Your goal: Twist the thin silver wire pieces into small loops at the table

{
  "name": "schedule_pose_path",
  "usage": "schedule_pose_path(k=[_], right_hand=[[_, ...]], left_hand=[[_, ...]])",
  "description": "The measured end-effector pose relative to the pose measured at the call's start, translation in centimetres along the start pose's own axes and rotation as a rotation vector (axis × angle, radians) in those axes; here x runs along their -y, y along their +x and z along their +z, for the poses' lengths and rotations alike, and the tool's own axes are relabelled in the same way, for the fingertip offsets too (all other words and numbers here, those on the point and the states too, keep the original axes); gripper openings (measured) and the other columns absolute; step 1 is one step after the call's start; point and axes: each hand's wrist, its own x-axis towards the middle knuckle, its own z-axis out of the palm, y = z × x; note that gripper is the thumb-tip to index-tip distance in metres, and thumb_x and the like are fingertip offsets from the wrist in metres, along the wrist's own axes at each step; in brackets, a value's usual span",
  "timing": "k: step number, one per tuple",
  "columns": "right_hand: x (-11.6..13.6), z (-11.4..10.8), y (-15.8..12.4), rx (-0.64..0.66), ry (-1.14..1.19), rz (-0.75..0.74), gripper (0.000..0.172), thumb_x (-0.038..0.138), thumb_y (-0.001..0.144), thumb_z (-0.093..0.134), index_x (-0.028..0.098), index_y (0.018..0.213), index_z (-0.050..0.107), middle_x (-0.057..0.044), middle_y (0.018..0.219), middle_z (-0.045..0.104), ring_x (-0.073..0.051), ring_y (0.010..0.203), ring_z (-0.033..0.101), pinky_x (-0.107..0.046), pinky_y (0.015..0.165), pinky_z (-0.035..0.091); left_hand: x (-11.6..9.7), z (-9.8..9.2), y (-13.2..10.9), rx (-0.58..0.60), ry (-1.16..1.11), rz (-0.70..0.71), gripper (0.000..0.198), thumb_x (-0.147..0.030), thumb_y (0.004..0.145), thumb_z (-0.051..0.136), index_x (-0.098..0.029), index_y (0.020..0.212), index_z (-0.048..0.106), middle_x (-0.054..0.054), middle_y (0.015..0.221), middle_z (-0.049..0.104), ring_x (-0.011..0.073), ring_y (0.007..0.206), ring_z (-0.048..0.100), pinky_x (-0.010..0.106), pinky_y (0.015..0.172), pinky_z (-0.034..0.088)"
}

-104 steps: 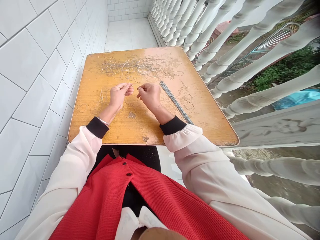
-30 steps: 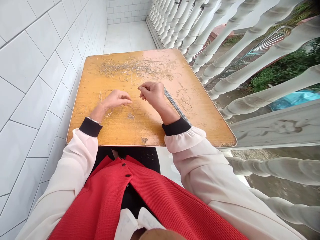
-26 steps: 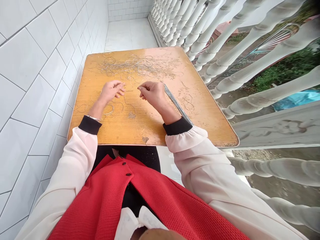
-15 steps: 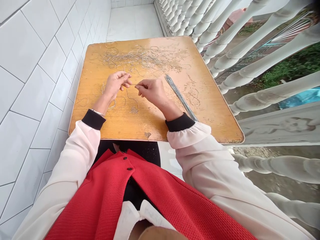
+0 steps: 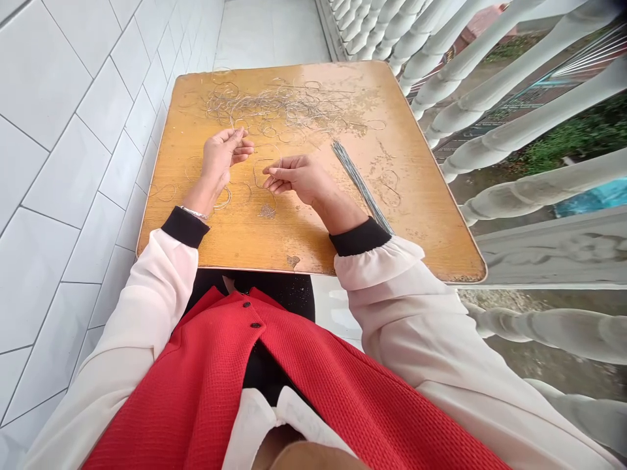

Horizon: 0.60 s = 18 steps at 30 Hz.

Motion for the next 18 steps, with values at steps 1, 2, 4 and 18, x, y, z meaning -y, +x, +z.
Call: schedule_pose_path(k=[1,2,4,18], right_hand=[[-0.1,0.1,0.1,0.0,0.008,0.008,0.023,0.025,0.094,0.082,0.021,0.073,0.072,-0.005,0.072,0.076,-0.013,0.06,0.07,-0.027,0.065,0.061],[-0.2,0.2,0.1,0.002,0.019,0.017,0.024,0.023,0.094,0.081,0.021,0.072,0.072,-0.005,0.072,0.076,-0.014,0.061,0.071,-0.028,0.066,0.062],[-0.2,0.6,-0.1,0.022,0.051,0.039,0.027,0.018,0.097,0.077,0.021,0.071,0.073,-0.004,0.073,0.077,-0.013,0.063,0.071,-0.026,0.066,0.062],[1.6,-5.1,0.4,-0.299,-0.275,0.006,0.038,0.023,0.107,0.059,0.019,0.071,0.067,-0.003,0.065,0.067,-0.011,0.055,0.055,-0.034,0.082,0.058]], left_hand=[[0.0,0.0,0.0,-0.003,-0.021,-0.01,0.025,-0.026,0.107,0.06,-0.018,0.084,0.063,0.0,0.078,0.069,0.007,0.07,0.068,0.018,0.072,0.049],[0.0,0.1,-0.1,-0.002,-0.053,-0.013,0.025,-0.024,0.108,0.059,-0.018,0.083,0.062,0.0,0.076,0.069,0.0064,0.069,0.067,0.018,0.072,0.049],[-0.1,0.1,-0.1,0.01,-0.131,-0.007,0.026,-0.02,0.109,0.055,-0.017,0.083,0.06,-0.001,0.072,0.067,0.005,0.065,0.065,0.016,0.07,0.049],[0.7,2.0,-2.1,0.257,0.292,-0.243,0.026,-0.017,0.106,0.06,-0.017,0.08,0.062,0.0,0.074,0.073,0.0072,0.073,0.07,0.018,0.074,0.052]])
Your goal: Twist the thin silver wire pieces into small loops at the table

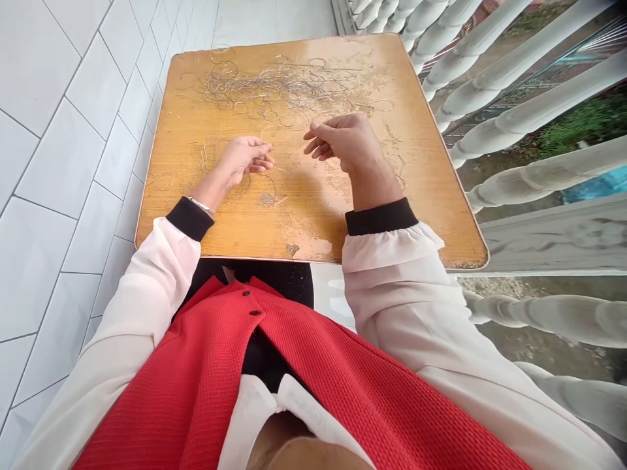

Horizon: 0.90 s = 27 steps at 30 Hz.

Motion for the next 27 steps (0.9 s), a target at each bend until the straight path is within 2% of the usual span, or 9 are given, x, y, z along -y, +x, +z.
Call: schedule_pose_path(k=[3,6,11,16,19,22,24,27], right_hand=[[-0.5,0.5,0.4,0.021,-0.118,-0.011,0.032,0.016,0.099,0.066,0.02,0.067,0.066,-0.004,0.068,0.07,-0.012,0.056,0.058,-0.035,0.082,0.062],[-1.5,0.9,1.3,0.008,-0.212,-0.025,0.026,0.013,0.093,0.071,0.019,0.068,0.067,-0.004,0.066,0.07,-0.015,0.061,0.065,-0.033,0.077,0.063],[-3.0,0.5,3.0,-0.011,-0.334,-0.09,0.011,0.017,0.088,0.077,0.017,0.077,0.074,-0.005,0.064,0.071,-0.021,0.071,0.073,-0.034,0.077,0.063],[-3.7,0.5,3.3,-0.006,-0.338,-0.154,0.004,0.02,0.085,0.078,0.021,0.082,0.075,-0.004,0.066,0.072,-0.024,0.078,0.076,-0.039,0.084,0.063],[-3.7,0.9,3.2,-0.007,-0.268,-0.222,0.011,0.013,0.082,0.076,0.024,0.08,0.073,-0.004,0.074,0.074,-0.027,0.093,0.076,-0.043,0.095,0.06],[-3.4,1.5,3.1,0.007,-0.212,-0.277,0.018,0.008,0.078,0.075,0.026,0.082,0.073,-0.006,0.092,0.079,-0.028,0.11,0.073,-0.045,0.104,0.056],[-3.4,2.0,3.1,0.022,-0.237,-0.295,0.016,0.011,0.077,0.076,0.026,0.083,0.074,-0.007,0.101,0.08,-0.029,0.114,0.071,-0.046,0.107,0.054],[-3.7,2.5,3.4,0.037,-0.291,-0.318,0.009,0.024,0.077,0.079,0.032,0.079,0.075,-0.005,0.104,0.082,-0.032,0.115,0.07,-0.051,0.108,0.055]], left_hand=[[0.2,1.4,0.0,0.064,0.073,-0.029,0.025,-0.012,0.105,0.058,-0.015,0.08,0.06,0.0,0.067,0.069,0.0073,0.066,0.069,0.019,0.072,0.052],[0.3,1.7,0.3,0.087,0.133,-0.063,0.026,-0.008,0.103,0.059,-0.014,0.078,0.059,0.001,0.065,0.069,0.0074,0.063,0.068,0.019,0.072,0.052],[0.1,1.6,0.2,0.055,0.17,-0.089,0.026,-0.008,0.103,0.059,-0.014,0.077,0.059,0.002,0.066,0.068,0.0074,0.061,0.067,0.02,0.07,0.051],[0.0,1.6,-0.1,0.007,0.168,-0.014,0.023,-0.005,0.102,0.057,-0.015,0.08,0.058,-0.001,0.066,0.065,0.0065,0.057,0.065,0.019,0.067,0.051],[0.2,1.5,0.0,-0.035,0.143,0.024,0.02,-0.001,0.1,0.053,-0.015,0.087,0.06,-0.001,0.068,0.065,0.0076,0.057,0.066,0.022,0.069,0.053],[0.5,1.4,0.3,-0.04,0.128,0.036,0.017,0.001,0.095,0.057,-0.014,0.099,0.063,0.0,0.072,0.067,0.0089,0.061,0.068,0.023,0.071,0.054],[0.7,1.6,0.7,-0.026,0.132,0.037,0.018,0.0,0.092,0.063,-0.014,0.103,0.064,0.001,0.074,0.069,0.0098,0.063,0.069,0.024,0.071,0.053],[0.7,2.1,1.2,-0.033,0.15,0.032,0.018,-0.001,0.089,0.069,-0.015,0.099,0.065,0.0,0.071,0.068,0.0112,0.065,0.069,0.025,0.072,0.051]])
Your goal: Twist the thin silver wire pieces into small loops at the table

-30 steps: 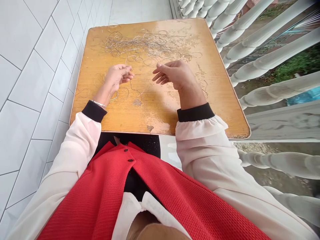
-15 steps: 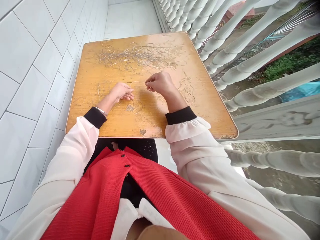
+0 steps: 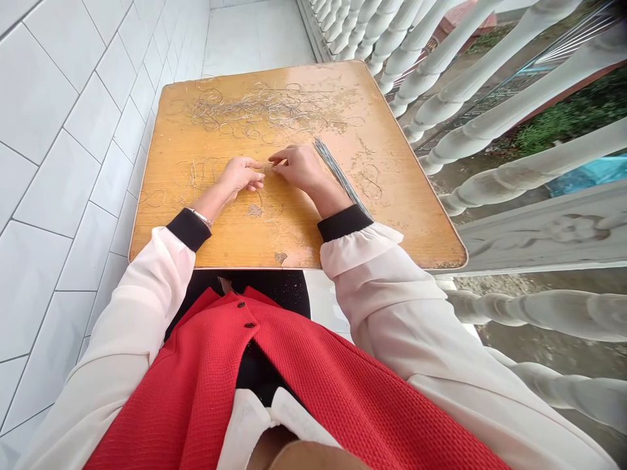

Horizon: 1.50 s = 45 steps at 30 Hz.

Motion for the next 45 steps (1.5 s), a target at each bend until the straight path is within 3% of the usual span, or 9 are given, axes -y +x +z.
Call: schedule_pose_path(k=[3,8,14,20,26,33,39,45], right_hand=[[-0.6,0.2,0.4,0.005,0.0,-0.016,0.007,0.034,0.077,0.077,0.037,0.073,0.073,-0.003,0.099,0.082,-0.035,0.114,0.069,-0.053,0.102,0.059],[-0.8,-0.6,0.6,-0.04,0.057,-0.014,0.018,0.022,0.082,0.071,0.029,0.067,0.069,-0.006,0.098,0.081,-0.032,0.114,0.071,-0.047,0.101,0.057],[0.2,-1.4,0.1,-0.081,0.061,0.001,0.02,0.016,0.085,0.069,0.029,0.069,0.07,-0.005,0.098,0.081,-0.029,0.117,0.071,-0.043,0.099,0.058],[0.3,-0.7,0.3,-0.103,0.146,0.043,0.014,0.024,0.086,0.074,0.028,0.073,0.072,-0.003,0.088,0.08,-0.028,0.106,0.075,-0.041,0.092,0.061],[-0.5,-0.3,0.8,-0.137,0.134,0.088,0.01,0.033,0.087,0.077,0.027,0.078,0.075,-0.003,0.084,0.08,-0.027,0.098,0.077,-0.039,0.084,0.064],[0.1,-0.9,0.6,-0.146,0.146,0.079,0.015,0.026,0.088,0.073,0.029,0.074,0.071,-0.004,0.093,0.081,-0.03,0.114,0.073,-0.042,0.095,0.062],[0.7,-1.0,0.4,-0.111,0.188,0.053,0.027,0.017,0.089,0.068,0.031,0.066,0.063,-0.003,0.093,0.08,-0.029,0.123,0.069,-0.042,0.099,0.058],[0.5,-1.0,0.6,-0.133,0.081,0.045,0.02,0.02,0.088,0.07,0.029,0.07,0.069,-0.004,0.095,0.082,-0.031,0.116,0.073,-0.044,0.097,0.06]], left_hand=[[-0.2,0.6,0.2,-0.021,0.008,0.004,0.02,0.003,0.088,0.067,-0.016,0.088,0.063,-0.002,0.065,0.065,0.0104,0.062,0.065,0.025,0.07,0.048],[-0.4,1.0,0.2,0.018,0.012,0.011,0.027,-0.001,0.094,0.064,-0.016,0.074,0.059,-0.002,0.061,0.062,0.0075,0.058,0.06,0.023,0.063,0.043],[-0.3,1.3,0.3,0.05,0.01,0.036,0.027,0.004,0.092,0.06,-0.017,0.075,0.058,-0.001,0.064,0.064,0.0077,0.059,0.063,0.022,0.066,0.045],[0.2,1.5,0.7,0.01,-0.04,0.074,0.027,0.004,0.092,0.054,-0.018,0.076,0.056,-0.002,0.063,0.062,0.0082,0.061,0.064,0.022,0.07,0.05],[0.2,1.6,0.6,0.037,-0.049,0.072,0.024,0.0,0.097,0.052,-0.019,0.082,0.054,-0.004,0.065,0.063,0.0058,0.061,0.063,0.017,0.066,0.048],[0.2,1.7,0.7,0.133,-0.059,0.023,0.017,-0.013,0.104,0.053,-0.02,0.089,0.05,-0.002,0.071,0.07,0.0056,0.061,0.067,0.014,0.063,0.044],[0.3,2.2,0.8,0.093,-0.005,0.025,0.021,-0.008,0.102,0.053,-0.02,0.085,0.05,-0.004,0.063,0.064,0.0073,0.055,0.064,0.018,0.066,0.049],[0.5,2.1,0.9,0.102,-0.015,0.026,0.022,-0.009,0.104,0.049,-0.021,0.086,0.048,-0.002,0.065,0.066,0.0098,0.06,0.068,0.021,0.069,0.052]])
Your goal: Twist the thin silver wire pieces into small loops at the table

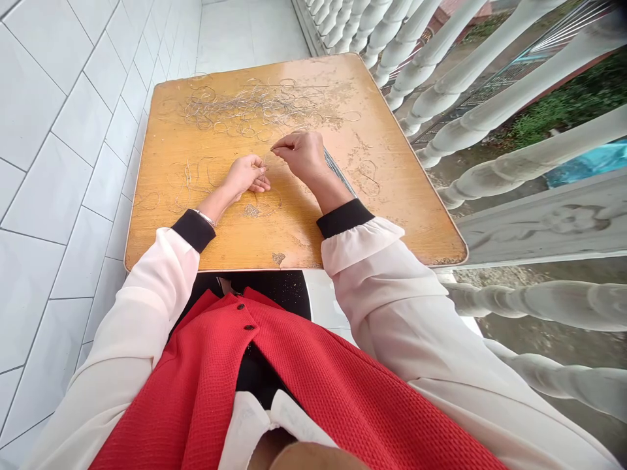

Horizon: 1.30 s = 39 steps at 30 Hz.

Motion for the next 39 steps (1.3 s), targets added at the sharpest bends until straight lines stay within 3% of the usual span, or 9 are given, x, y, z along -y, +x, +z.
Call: schedule_pose_path(k=[4,12,18,26,32,36,39], right_hand=[[0.2,0.0,-0.1,-0.005,0.007,0.017,0.019,0.024,0.089,0.071,0.03,0.071,0.07,-0.003,0.093,0.082,-0.031,0.116,0.074,-0.044,0.096,0.061],[0.3,0.6,-0.1,-0.012,0.09,-0.001,0.027,0.013,0.088,0.07,0.03,0.066,0.068,-0.001,0.093,0.081,-0.029,0.119,0.072,-0.042,0.099,0.059],[-0.6,0.2,0.3,-0.03,0.209,0.12,0.017,0.014,0.089,0.075,0.022,0.075,0.074,-0.004,0.087,0.08,-0.022,0.09,0.076,-0.035,0.084,0.063],[-0.8,-1.2,0.3,-0.08,0.351,0.249,0.027,0.01,0.099,0.064,0.017,0.075,0.072,-0.006,0.082,0.076,-0.014,0.071,0.068,-0.029,0.074,0.059],[-1.0,0.1,0.7,0.025,0.336,0.151,0.009,0.016,0.091,0.077,0.018,0.082,0.075,-0.002,0.074,0.073,-0.011,0.064,0.063,-0.023,0.062,0.053],[-1.6,0.6,1.0,-0.03,0.239,0.09,0.011,0.019,0.085,0.081,0.017,0.077,0.074,0.001,0.062,0.065,-0.011,0.057,0.058,-0.025,0.06,0.052],[-1.6,0.6,0.7,-0.05,0.113,-0.037,0.007,0.024,0.085,0.08,0.02,0.081,0.076,-0.002,0.071,0.071,-0.017,0.067,0.066,-0.032,0.069,0.058]], left_hand=[[0.0,-0.1,0.2,0.01,0.003,0.0,0.023,-0.008,0.103,0.051,-0.02,0.084,0.049,-0.002,0.065,0.067,0.0092,0.061,0.069,0.02,0.068,0.053],[-0.3,-0.1,0.3,-0.005,0.034,-0.029,0.023,-0.005,0.102,0.051,-0.018,0.083,0.052,-0.001,0.065,0.066,0.0101,0.068,0.072,0.021,0.076,0.055],[-0.1,-1.0,0.4,0.009,-0.086,0.003,0.025,-0.004,0.103,0.054,-0.017,0.081,0.053,-0.002,0.067,0.067,0.0044,0.059,0.066,0.015,0.064,0.048],[0.1,-2.0,0.7,0.109,-0.225,0.015,0.025,-0.004,0.105,0.052,-0.015,0.082,0.055,-0.004,0.065,0.069,0.0027,0.055,0.066,0.014,0.054,0.041],[0.0,-2.2,0.6,0.198,-0.238,0.058,0.024,-0.003,0.105,0.051,-0.015,0.086,0.057,-0.004,0.066,0.071,0.0032,0.056,0.068,0.014,0.053,0.042],[-0.3,-2.0,0.4,0.127,-0.188,0.041,0.023,-0.005,0.104,0.056,-0.015,0.083,0.059,-0.003,0.064,0.07,0.0032,0.054,0.066,0.014,0.049,0.037],[-0.5,-1.7,0.4,0.044,-0.165,0.081,0.023,-0.006,0.102,0.059,-0.014,0.081,0.059,-0.003,0.064,0.069,0.0008,0.047,0.058,0.015,0.044,0.028]])
